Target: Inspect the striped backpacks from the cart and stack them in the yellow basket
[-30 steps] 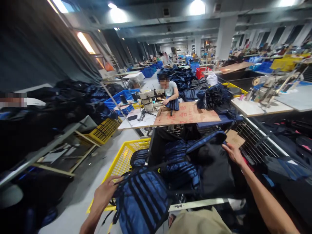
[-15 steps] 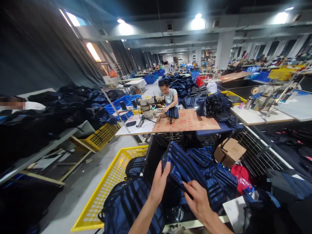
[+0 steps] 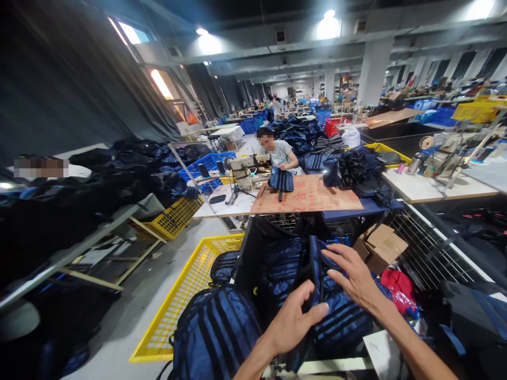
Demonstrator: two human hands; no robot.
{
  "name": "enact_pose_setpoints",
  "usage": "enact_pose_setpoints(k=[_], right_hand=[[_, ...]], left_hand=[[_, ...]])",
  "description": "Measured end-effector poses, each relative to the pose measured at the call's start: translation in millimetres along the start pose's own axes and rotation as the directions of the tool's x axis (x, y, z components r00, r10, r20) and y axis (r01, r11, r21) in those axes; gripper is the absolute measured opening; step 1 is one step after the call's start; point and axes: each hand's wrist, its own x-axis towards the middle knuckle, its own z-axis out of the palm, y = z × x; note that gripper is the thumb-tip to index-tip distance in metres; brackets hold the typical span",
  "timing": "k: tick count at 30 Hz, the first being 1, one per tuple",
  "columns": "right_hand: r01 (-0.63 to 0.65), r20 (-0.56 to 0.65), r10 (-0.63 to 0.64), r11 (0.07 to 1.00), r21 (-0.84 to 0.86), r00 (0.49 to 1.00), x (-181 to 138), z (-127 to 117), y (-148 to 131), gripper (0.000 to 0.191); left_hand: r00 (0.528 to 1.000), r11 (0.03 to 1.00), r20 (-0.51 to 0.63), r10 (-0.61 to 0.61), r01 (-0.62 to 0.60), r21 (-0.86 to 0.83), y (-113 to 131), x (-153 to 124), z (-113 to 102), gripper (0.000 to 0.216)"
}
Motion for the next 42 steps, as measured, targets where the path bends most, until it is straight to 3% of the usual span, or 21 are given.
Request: enact_pose_setpoints(k=[3,5,7,10,13,16,19,21,23,26,28,30,33,37,39,42], right_hand=[[0.134,0.311,-0.107,0.989,-0.069,0.944,23.5,-25.1,-7.4,0.051],[0.105,0.504,-0.071,0.994,-0.040,0.861,23.3,-30.8,-7.8,0.054],[0.012,0.615,0.000,1.000,-0.015,0.789,12.2,-28.1,-5.6,0.059],[-0.165,0.710,0.079,0.985,0.054,0.700,-11.1,-13.9,-6.2,0.055],[-0.299,0.739,0.085,0.940,0.162,0.669,-22.9,-1.3,-15.8,0.048],[-0.375,0.738,0.086,0.896,0.236,0.669,-18.6,-1.0,-25.6,0.044],[-0.281,0.692,0.086,0.944,0.174,0.717,-11.9,-3.7,-23.6,0.037],[-0.109,0.596,0.061,0.993,0.045,0.801,-10.4,0.5,-12.6,0.026],[0.036,0.461,0.038,0.988,-0.150,0.887,-10.1,9.4,5.6,0.016],[0.074,0.239,0.042,0.887,-0.456,0.970,-10.3,19.7,38.0,0.016],[0.048,0.121,0.028,0.811,-0.582,0.992,-12.6,18.0,54.9,0.018],[0.040,0.037,-0.021,0.754,-0.655,0.999,-18.1,9.6,62.9,0.023],[0.066,0.005,-0.089,0.705,-0.707,0.996,-30.2,-6.7,53.9,0.034],[0.064,0.053,-0.039,0.743,-0.666,0.998,-42.0,-14.4,8.5,0.042],[0.027,0.000,-0.035,0.767,-0.641,0.999,-44.7,-6.8,-20.8,0.042],[0.112,0.010,-0.128,0.824,-0.556,0.992,-48.8,15.7,-58.3,0.046]], left_hand=[[0.996,0.980,0.079,0.034,-0.049,0.191,2.3,-17.7,-7.0,0.025],[0.991,0.935,0.056,0.122,-0.134,0.327,-5.5,-29.6,-17.8,0.023],[0.976,0.846,0.009,0.216,-0.191,0.498,-19.8,-39.0,-34.3,0.025],[0.924,0.610,-0.094,0.370,-0.166,0.775,-49.9,-46.0,-65.9,0.024],[0.829,0.321,-0.124,0.546,-0.070,0.945,-82.4,-45.9,-97.2,0.030],[0.796,0.159,-0.085,0.600,-0.015,0.987,-107.1,-43.6,-121.8,0.036],[0.798,0.175,-0.113,0.592,0.010,0.984,-120.3,-41.3,-133.3,0.035],[0.793,0.299,-0.177,0.584,-0.007,0.954,-123.6,-39.2,-127.6,0.034],[0.790,0.514,-0.287,0.541,-0.041,0.857,-123.7,-36.9,-107.6,0.029],[0.813,0.845,-0.465,0.349,-0.059,0.532,-121.0,-35.8,-58.9,0.019],[0.858,0.938,-0.464,0.222,-0.058,0.341,-119.3,-36.9,-30.7,0.030],[0.895,0.956,-0.405,0.186,-0.070,0.286,-118.5,-36.6,-20.3,0.041],[0.879,0.879,-0.369,0.303,-0.108,0.464,-116.5,-27.8,-43.2,0.044],[0.772,0.575,-0.335,0.539,-0.047,0.816,-99.0,-9.6,-88.4,0.051],[0.730,0.439,-0.264,0.631,-0.055,0.897,-80.5,-6.9,-89.6,0.052],[0.679,0.258,-0.018,0.734,-0.254,0.932,-49.7,-13.5,-65.4,0.057]])
